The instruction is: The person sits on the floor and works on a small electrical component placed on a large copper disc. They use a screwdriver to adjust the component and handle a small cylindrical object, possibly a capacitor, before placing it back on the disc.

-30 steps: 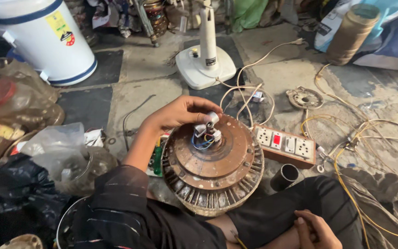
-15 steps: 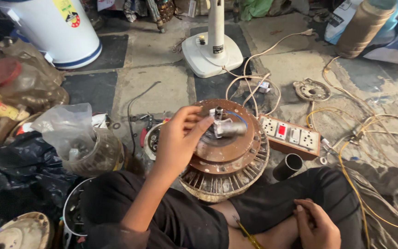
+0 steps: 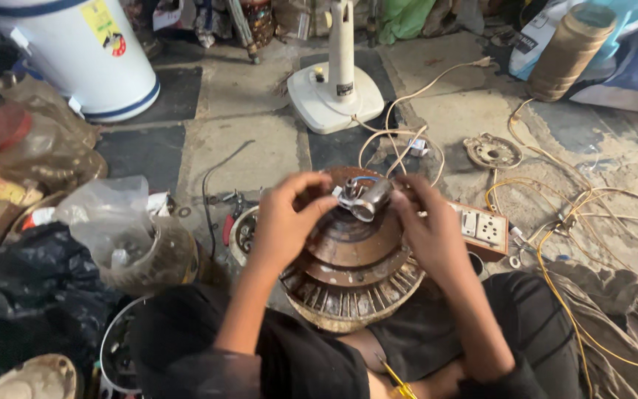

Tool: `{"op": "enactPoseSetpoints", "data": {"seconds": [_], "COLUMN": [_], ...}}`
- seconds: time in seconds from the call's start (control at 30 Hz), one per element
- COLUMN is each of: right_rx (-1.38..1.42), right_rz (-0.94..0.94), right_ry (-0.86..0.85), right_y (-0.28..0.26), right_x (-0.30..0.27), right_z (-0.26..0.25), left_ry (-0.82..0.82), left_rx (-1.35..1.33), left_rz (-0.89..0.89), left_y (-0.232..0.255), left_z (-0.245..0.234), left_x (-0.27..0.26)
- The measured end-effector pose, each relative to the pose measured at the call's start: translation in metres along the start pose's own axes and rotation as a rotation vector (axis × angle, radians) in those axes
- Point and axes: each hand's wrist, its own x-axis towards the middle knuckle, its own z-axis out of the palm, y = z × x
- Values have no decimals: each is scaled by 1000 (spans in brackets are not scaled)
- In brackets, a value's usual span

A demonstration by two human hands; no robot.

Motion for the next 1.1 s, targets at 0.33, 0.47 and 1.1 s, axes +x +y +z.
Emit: {"op": "enactPoseSetpoints", "data": {"seconds": [0.33,0.47,1.1], "right_rx": [187,270,-153], "right_rz": [-153,-69,-245], "right_ry": [-24,48,31], "right_y": [29,15,-12], "right_x": [2,-6,-32], "right_z": [22,26,18], "left_ry": [135,163,220], "left_rx": [-40,-9,48], "left_rz": [45,83,159], "left_y": [-11,-10,-8], "left_z": [16,17,18], "left_x": [0,-5,-10]}}
